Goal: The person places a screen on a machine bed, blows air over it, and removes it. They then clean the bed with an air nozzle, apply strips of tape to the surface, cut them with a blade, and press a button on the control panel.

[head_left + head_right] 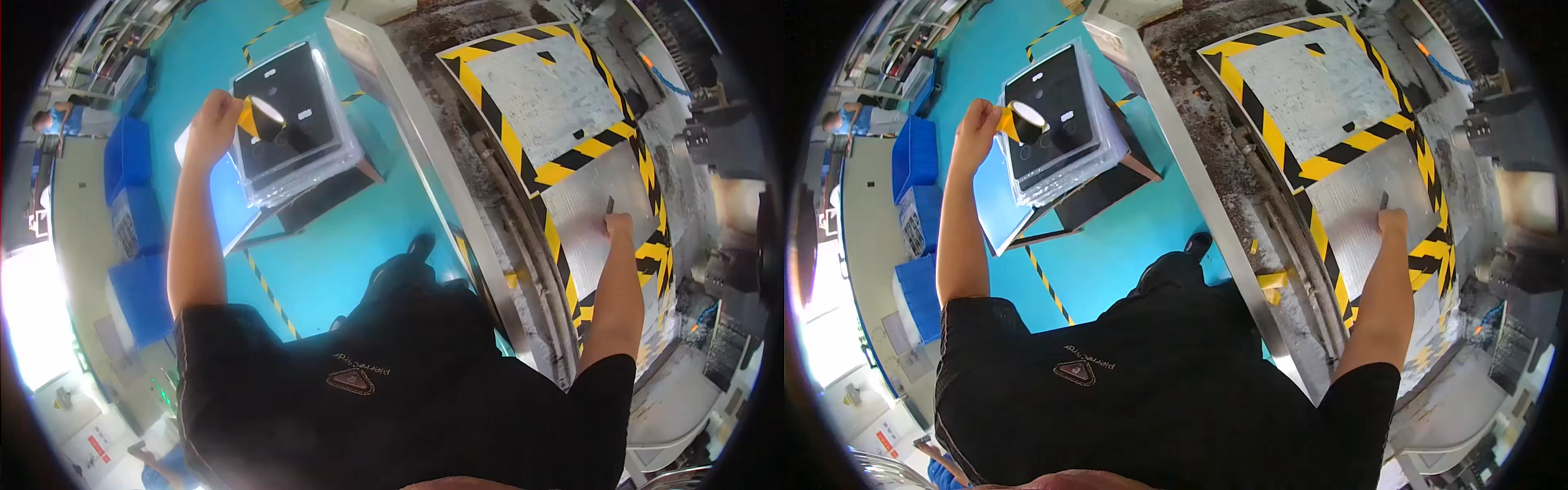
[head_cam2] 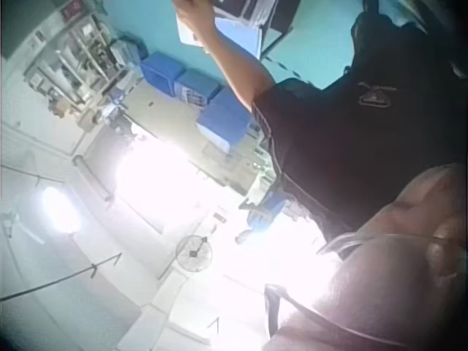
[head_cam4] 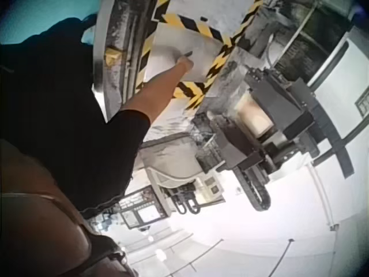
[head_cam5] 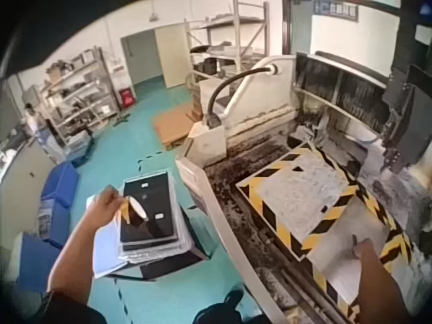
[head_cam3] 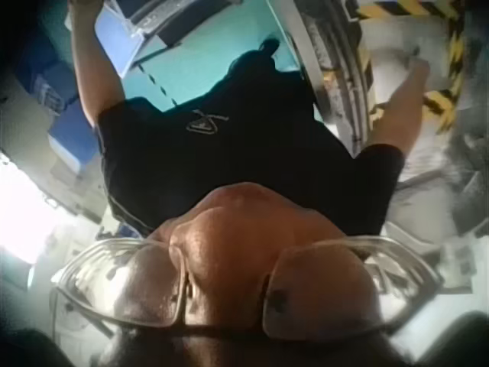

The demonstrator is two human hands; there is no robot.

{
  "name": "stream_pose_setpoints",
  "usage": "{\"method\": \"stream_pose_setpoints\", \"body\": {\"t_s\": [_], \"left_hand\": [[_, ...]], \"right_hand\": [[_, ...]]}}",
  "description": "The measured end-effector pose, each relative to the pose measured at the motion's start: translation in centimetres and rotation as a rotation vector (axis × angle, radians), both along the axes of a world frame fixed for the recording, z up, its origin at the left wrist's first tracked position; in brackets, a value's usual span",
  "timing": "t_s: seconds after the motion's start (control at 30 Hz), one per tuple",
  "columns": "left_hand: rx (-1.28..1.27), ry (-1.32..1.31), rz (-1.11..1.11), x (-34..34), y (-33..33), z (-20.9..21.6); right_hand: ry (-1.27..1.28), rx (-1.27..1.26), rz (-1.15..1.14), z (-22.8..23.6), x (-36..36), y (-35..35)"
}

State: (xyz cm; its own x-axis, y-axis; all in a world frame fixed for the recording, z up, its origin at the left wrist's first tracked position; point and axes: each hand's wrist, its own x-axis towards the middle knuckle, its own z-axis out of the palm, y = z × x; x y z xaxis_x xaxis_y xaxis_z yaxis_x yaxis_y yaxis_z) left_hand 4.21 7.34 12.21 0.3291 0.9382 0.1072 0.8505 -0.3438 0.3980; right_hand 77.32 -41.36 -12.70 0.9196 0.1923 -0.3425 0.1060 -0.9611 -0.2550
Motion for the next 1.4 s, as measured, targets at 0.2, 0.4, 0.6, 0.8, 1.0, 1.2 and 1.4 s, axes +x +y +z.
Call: {"method": "stream_pose_setpoints", "body": {"t_s": [0.2, 0.4, 0.6, 0.8, 1.0, 1.2, 1.4], "left_hand": [[-0.106, -0.728, -0.058, -5.4, 2.5, -10.0], [-0.096, -0.206, 0.2, -6.0, -2.1, -15.4], [0.009, -0.341, 0.39, -4.5, -3.8, -14.4], [-0.034, -0.243, 0.54, -2.9, -2.9, -14.0], [-0.068, -0.063, 0.551, -4.9, -2.4, -13.4], [-0.151, 0.014, 0.421, -11.0, 3.8, -17.7], [0.251, 0.375, 0.046, -10.9, 8.2, -12.6]], "right_hand": [[0.03, 0.851, 0.1, 10.2, -12.4, 8.2], [0.73, 0.989, 0.56, 24.8, -35.5, 18.3], [0.602, 0.735, 0.949, 19.7, -47.1, 32.4], [0.916, 0.757, 0.639, 12.6, -50.7, 40.8], [0.618, 0.789, 1.072, 15.2, -50.8, 33.1], [1.031, 0.631, 0.983, 26.6, -42.1, 6.1], [1.026, 0.338, -0.708, 19.9, -47.2, -27.0]]}}
